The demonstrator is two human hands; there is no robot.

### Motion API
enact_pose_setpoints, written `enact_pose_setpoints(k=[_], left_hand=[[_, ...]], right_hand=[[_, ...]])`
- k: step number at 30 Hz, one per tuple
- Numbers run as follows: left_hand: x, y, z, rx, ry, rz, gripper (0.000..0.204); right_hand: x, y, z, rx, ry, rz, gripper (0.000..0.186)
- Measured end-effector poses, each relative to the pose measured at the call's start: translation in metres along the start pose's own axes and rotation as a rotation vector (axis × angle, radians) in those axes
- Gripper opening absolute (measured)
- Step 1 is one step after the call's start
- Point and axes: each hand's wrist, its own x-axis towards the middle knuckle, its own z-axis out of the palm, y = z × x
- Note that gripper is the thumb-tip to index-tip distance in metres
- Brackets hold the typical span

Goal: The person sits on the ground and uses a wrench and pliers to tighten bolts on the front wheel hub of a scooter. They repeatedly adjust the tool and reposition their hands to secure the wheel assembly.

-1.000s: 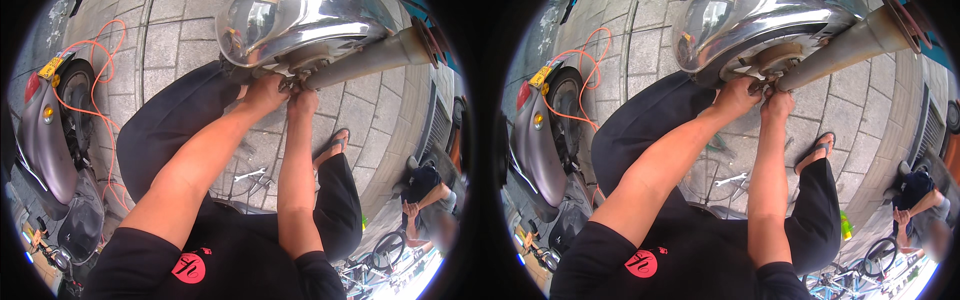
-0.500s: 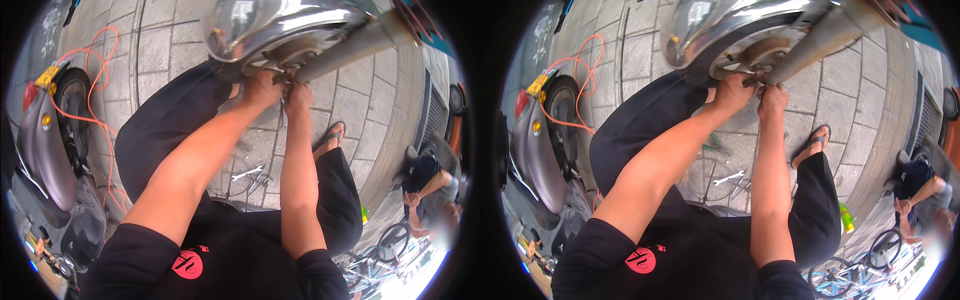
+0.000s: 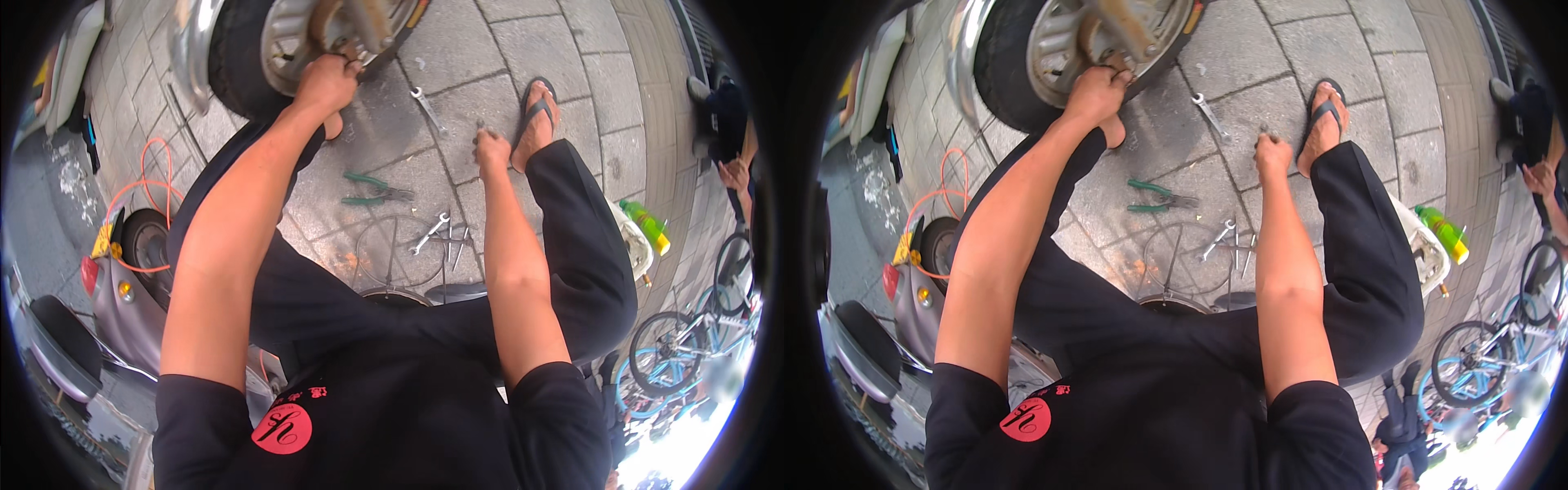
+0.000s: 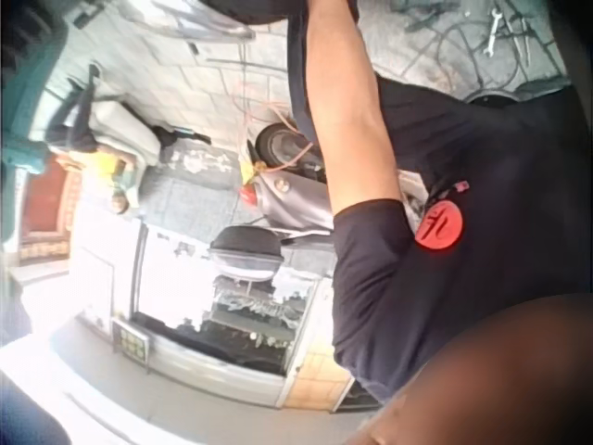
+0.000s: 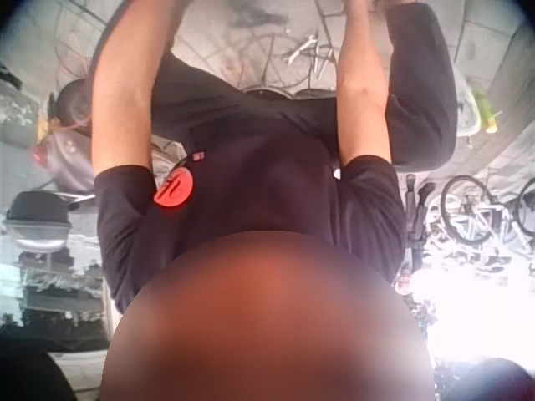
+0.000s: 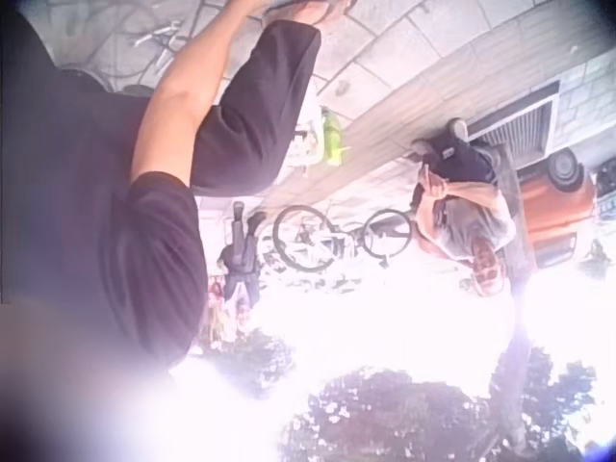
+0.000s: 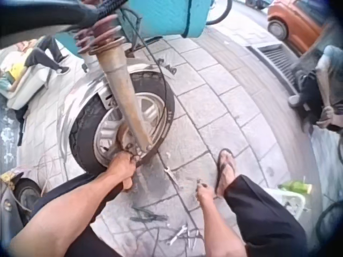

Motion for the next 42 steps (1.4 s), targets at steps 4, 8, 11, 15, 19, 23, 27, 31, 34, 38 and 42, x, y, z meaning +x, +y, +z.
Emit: enact_pose_setpoints(k=[4,8,11,15,19,23,27,31,34,38,42], left_hand=[[-0.003,-0.009,0.009,0.035,0.095,0.035,0.040],[0.002,-0.014,0.017,0.085,0.140,0.050,0.040],[0.005,-0.013,0.010,0.028,0.099,0.065,0.039],[0.002,-0.019,0.013,-0.026,0.098,0.064,0.036],[0.007,-0.014,0.008,0.062,0.110,0.145,0.034],[0.011,-0.026,0.015,-0.055,0.105,0.129,0.036],[0.012,-0.030,0.014,0.003,0.118,0.159,0.035],[0.011,-0.023,0.013,0.036,0.111,0.134,0.036],[0.011,-0.023,0.010,0.091,0.098,0.125,0.037],[0.012,-0.026,0.015,0.084,0.118,0.148,0.038],[0.011,-0.027,0.011,0.072,0.121,0.132,0.041]], right_hand=[[-0.008,0.079,-0.013,-0.262,0.171,-0.152,0.034],[-0.039,0.086,-0.011,-0.348,0.237,-0.103,0.033],[-0.040,0.110,-0.022,-0.383,0.266,-0.073,0.034],[-0.042,0.138,-0.042,-0.419,0.283,-0.099,0.035],[-0.043,0.165,-0.077,-0.550,0.234,-0.035,0.036],[-0.052,0.177,-0.097,-0.701,0.225,0.094,0.033],[-0.074,0.161,-0.088,-0.734,-0.009,-0.044,0.031],[-0.088,0.161,-0.078,-0.835,-0.142,0.081,0.032],[-0.086,0.193,-0.087,-0.926,-0.090,0.207,0.034],[-0.085,0.197,-0.089,-0.853,-0.130,0.212,0.030],[-0.116,0.148,-0.036,-0.762,-0.265,-0.281,0.037]])
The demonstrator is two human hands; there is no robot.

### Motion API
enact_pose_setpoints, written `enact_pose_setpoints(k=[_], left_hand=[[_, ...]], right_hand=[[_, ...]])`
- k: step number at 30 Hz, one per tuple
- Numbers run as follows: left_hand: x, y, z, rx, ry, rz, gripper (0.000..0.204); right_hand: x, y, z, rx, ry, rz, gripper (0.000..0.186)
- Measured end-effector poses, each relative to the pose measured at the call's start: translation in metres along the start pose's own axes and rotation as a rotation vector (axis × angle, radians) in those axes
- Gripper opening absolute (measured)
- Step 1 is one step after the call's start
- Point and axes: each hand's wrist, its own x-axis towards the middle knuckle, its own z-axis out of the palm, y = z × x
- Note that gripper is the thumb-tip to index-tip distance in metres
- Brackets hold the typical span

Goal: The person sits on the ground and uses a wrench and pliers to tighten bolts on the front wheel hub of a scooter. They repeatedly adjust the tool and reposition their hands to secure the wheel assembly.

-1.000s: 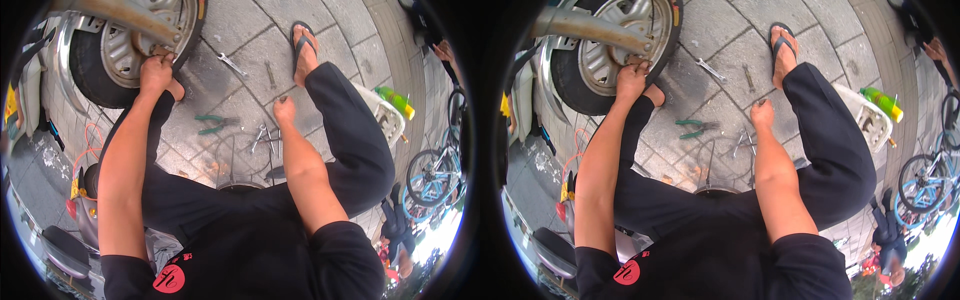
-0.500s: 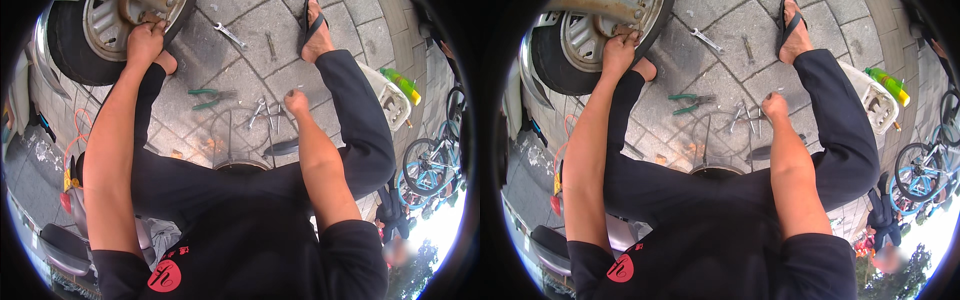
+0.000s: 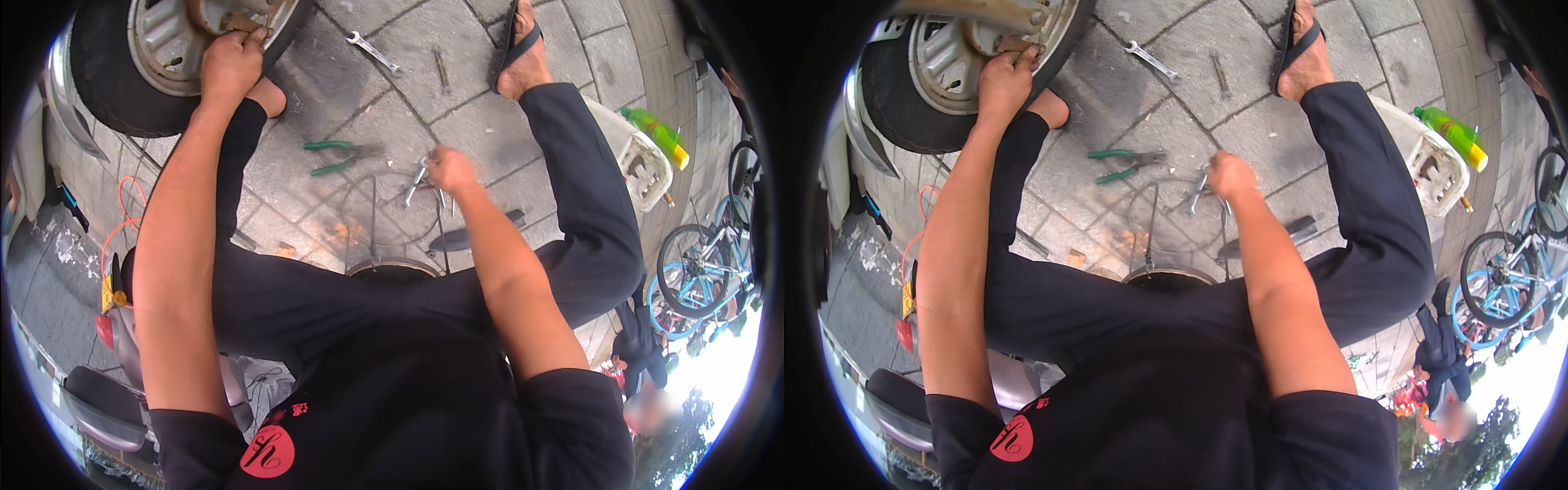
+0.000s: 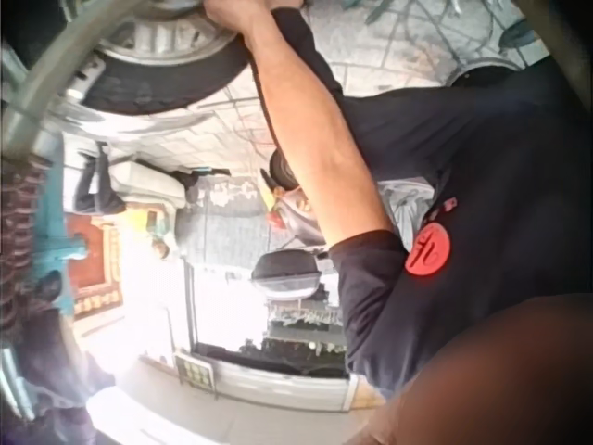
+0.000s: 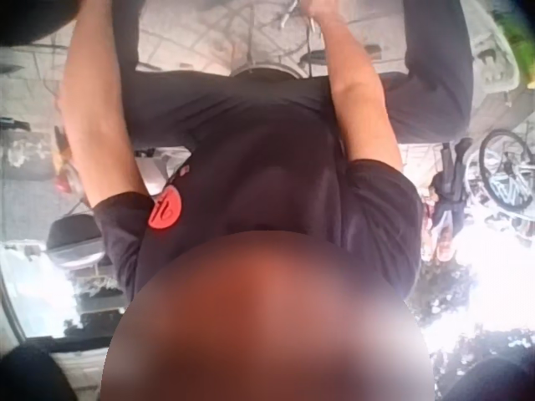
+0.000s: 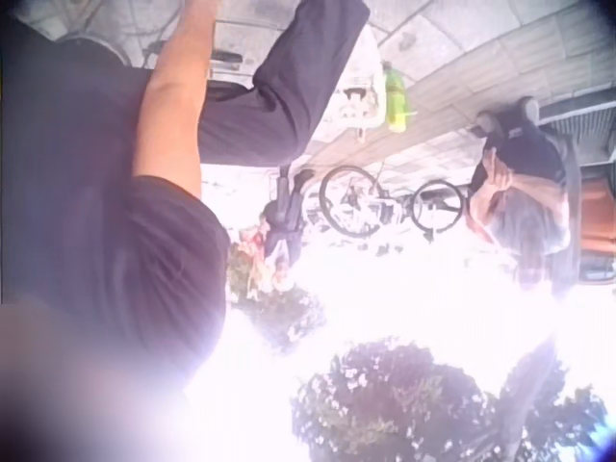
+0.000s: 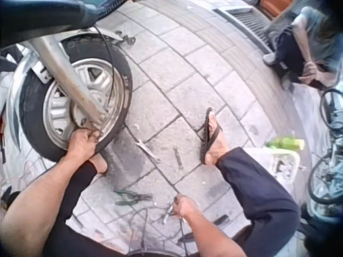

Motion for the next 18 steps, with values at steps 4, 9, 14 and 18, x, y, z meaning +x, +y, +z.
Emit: enact_pose_setpoints(k=[4,9,14,18], left_hand=[[0.001,0.005,-0.001,0.014,-0.039,-0.029,0.042],[-0.005,0.013,-0.009,0.007,-0.024,-0.059,0.037],[-0.004,0.016,-0.005,-0.024,-0.062,-0.045,0.033],[0.000,0.013,-0.012,-0.044,-0.088,-0.062,0.030]], right_hand=[[0.013,-0.066,0.031,0.013,-0.229,0.085,0.046],[0.010,-0.087,0.067,0.062,-0.197,0.316,0.048],[0.009,-0.072,0.081,0.101,-0.122,0.316,0.048],[0.013,-0.090,0.065,0.230,-0.038,0.292,0.047]])
